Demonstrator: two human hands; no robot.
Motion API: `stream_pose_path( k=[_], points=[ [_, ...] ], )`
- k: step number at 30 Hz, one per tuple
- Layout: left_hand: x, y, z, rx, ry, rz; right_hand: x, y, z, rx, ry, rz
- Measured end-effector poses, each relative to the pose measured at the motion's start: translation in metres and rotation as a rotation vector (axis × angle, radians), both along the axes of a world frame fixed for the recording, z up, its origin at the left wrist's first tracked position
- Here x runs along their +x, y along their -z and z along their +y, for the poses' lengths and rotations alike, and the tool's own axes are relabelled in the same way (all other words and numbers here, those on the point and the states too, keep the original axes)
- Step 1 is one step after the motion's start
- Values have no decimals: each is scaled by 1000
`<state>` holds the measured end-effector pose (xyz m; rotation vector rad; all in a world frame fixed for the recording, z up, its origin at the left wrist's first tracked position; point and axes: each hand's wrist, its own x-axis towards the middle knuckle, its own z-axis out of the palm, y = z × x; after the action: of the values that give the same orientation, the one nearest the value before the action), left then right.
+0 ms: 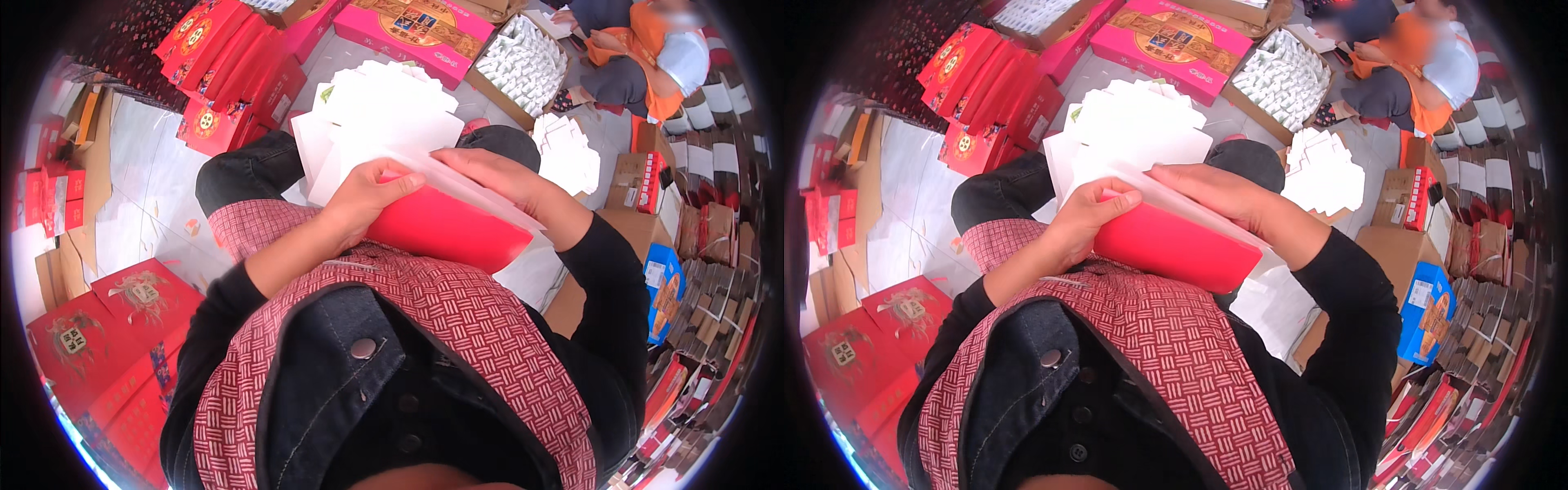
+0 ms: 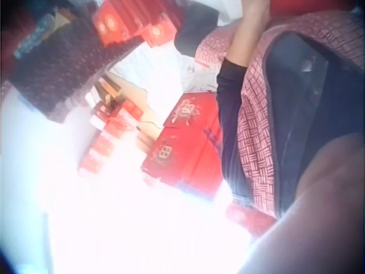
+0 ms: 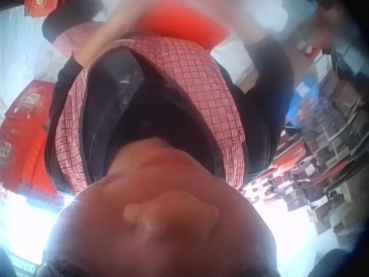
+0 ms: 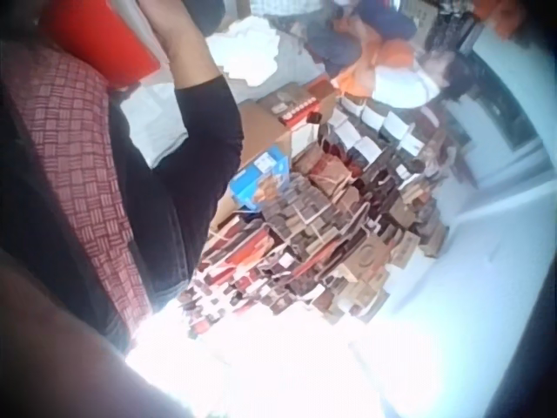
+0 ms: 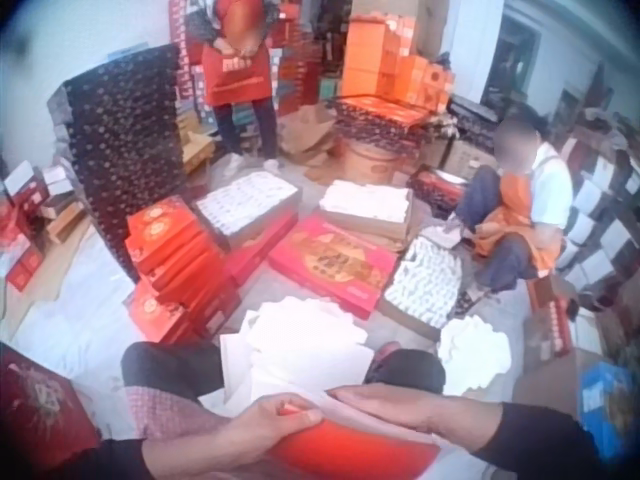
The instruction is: The person sits on the floor and repeatedly folds red paper envelopes, inserts small green packets into them, and stacks the finished units. The workspace contains stacks of red envelopes, white paper sheets, and boxes of small items.
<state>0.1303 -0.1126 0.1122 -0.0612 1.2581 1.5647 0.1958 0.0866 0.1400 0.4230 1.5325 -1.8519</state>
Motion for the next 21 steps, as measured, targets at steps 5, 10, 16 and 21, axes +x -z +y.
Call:
stream_pose_path(
  k=[5,10,16,21],
  points=[
    [3,5,-6,77,58,-134,-17,-8,5,33,-196,44],
    [6,12,-8,92,51,-67,-27,-3,1,155,-442,180],
    [10,20,-6,51,-47,-6,-23,-5,-12,236,-490,230],
    [8,24,-5,52,-43,-103,-6,-10,-17,531,-610,628]
  ],
)
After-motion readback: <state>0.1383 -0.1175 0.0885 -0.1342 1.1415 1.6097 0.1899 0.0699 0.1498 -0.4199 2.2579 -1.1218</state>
